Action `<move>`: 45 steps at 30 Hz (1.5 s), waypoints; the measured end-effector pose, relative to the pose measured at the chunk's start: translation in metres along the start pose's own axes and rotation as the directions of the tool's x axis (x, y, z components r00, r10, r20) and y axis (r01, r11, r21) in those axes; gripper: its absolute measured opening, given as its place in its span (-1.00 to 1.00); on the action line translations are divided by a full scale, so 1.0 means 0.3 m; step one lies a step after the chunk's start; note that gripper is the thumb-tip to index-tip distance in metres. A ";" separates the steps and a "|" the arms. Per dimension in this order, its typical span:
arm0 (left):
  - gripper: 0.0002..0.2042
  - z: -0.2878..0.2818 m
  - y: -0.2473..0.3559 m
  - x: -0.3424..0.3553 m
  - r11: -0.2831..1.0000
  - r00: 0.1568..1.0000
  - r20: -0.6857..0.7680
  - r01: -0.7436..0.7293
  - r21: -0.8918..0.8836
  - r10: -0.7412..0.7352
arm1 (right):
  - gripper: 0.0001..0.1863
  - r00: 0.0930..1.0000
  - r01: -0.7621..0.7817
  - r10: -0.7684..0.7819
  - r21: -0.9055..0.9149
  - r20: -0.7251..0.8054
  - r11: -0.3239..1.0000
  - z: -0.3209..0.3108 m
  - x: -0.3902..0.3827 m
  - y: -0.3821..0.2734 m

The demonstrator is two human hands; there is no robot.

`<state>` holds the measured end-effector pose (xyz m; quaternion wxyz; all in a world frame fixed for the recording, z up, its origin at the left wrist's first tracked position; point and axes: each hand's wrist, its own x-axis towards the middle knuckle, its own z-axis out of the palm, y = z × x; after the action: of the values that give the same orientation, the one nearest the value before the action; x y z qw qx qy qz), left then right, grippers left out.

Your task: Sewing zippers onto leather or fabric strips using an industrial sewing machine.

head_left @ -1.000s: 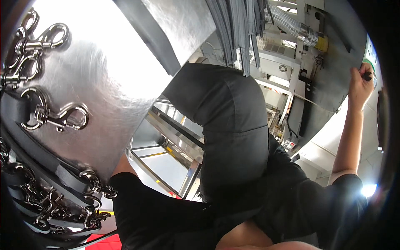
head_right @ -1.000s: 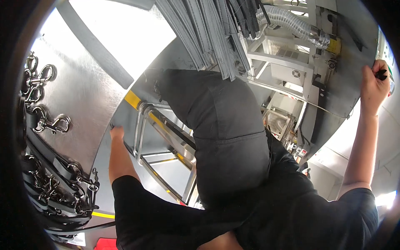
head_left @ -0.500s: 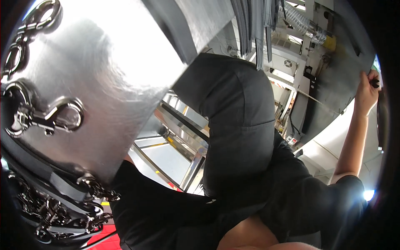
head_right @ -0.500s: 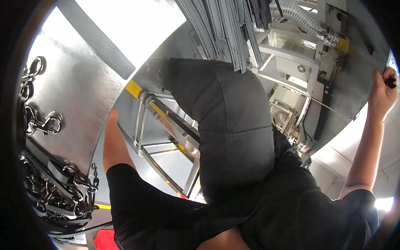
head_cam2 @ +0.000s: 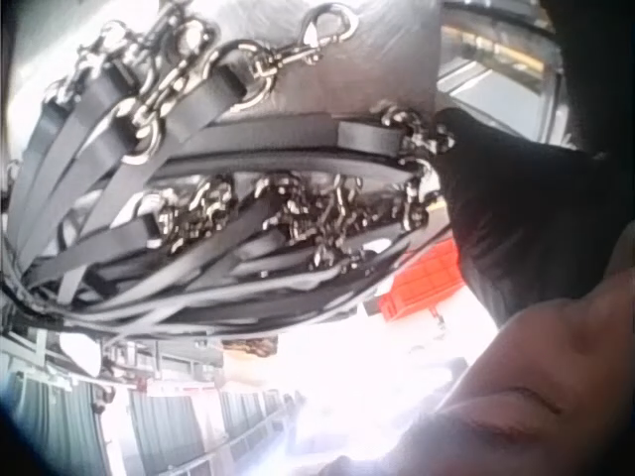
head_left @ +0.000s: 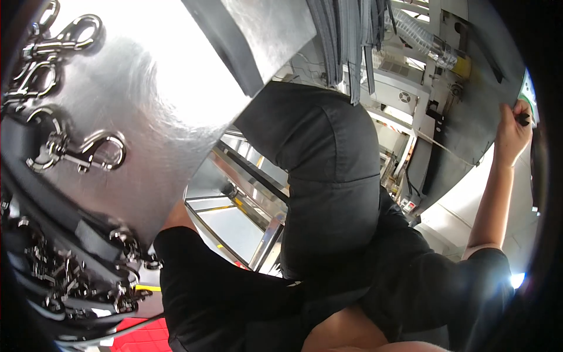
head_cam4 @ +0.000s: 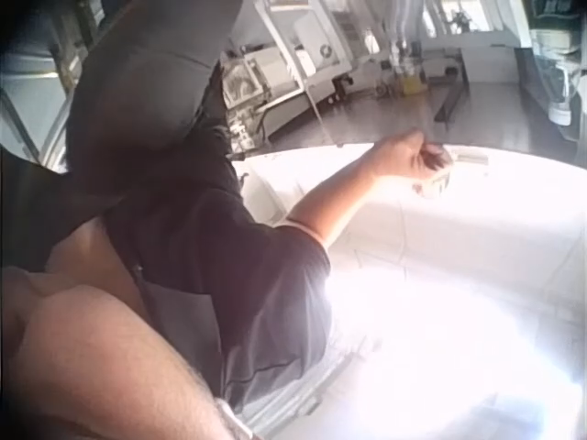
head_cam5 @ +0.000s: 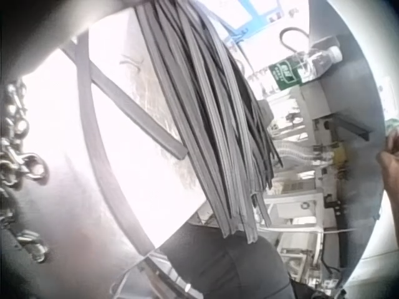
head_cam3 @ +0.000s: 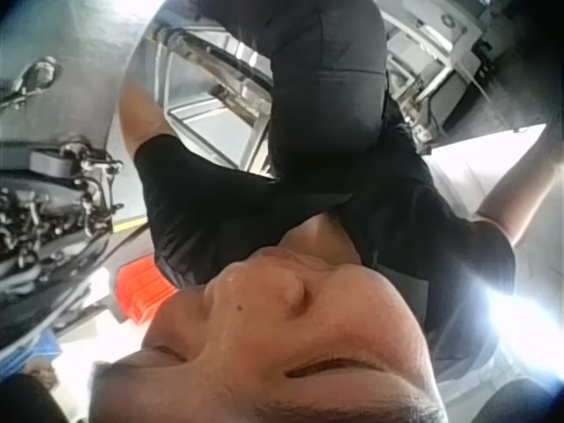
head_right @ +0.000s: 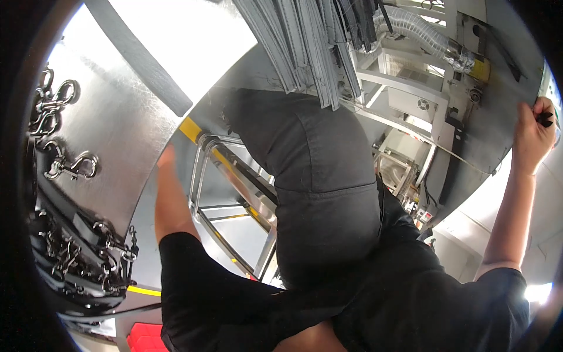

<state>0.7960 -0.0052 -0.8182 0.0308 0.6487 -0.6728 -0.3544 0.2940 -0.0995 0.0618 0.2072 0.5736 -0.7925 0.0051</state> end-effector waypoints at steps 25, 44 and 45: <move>-0.88 -1.901 1.931 -0.645 0.688 0.724 0.051 -0.627 -0.366 0.687 | -0.62 0.410 -0.541 -0.204 0.416 0.889 0.731 0.043 -0.953 -0.089; -0.86 -1.596 3.382 -0.920 0.500 0.399 0.662 -0.865 0.042 0.635 | -0.56 0.716 -0.600 -0.142 0.706 0.684 0.376 0.849 -1.750 -0.218; -0.88 -1.578 3.419 -0.938 0.568 0.411 0.677 -0.823 -0.013 0.611 | -0.56 0.717 -0.620 -0.107 0.701 0.688 0.353 0.830 -1.834 -0.215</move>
<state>0.2045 -0.0557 0.1833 -0.1449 0.1317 -0.9044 -0.3791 0.4134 0.3164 -0.3645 -0.4220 0.4096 -0.7598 0.2773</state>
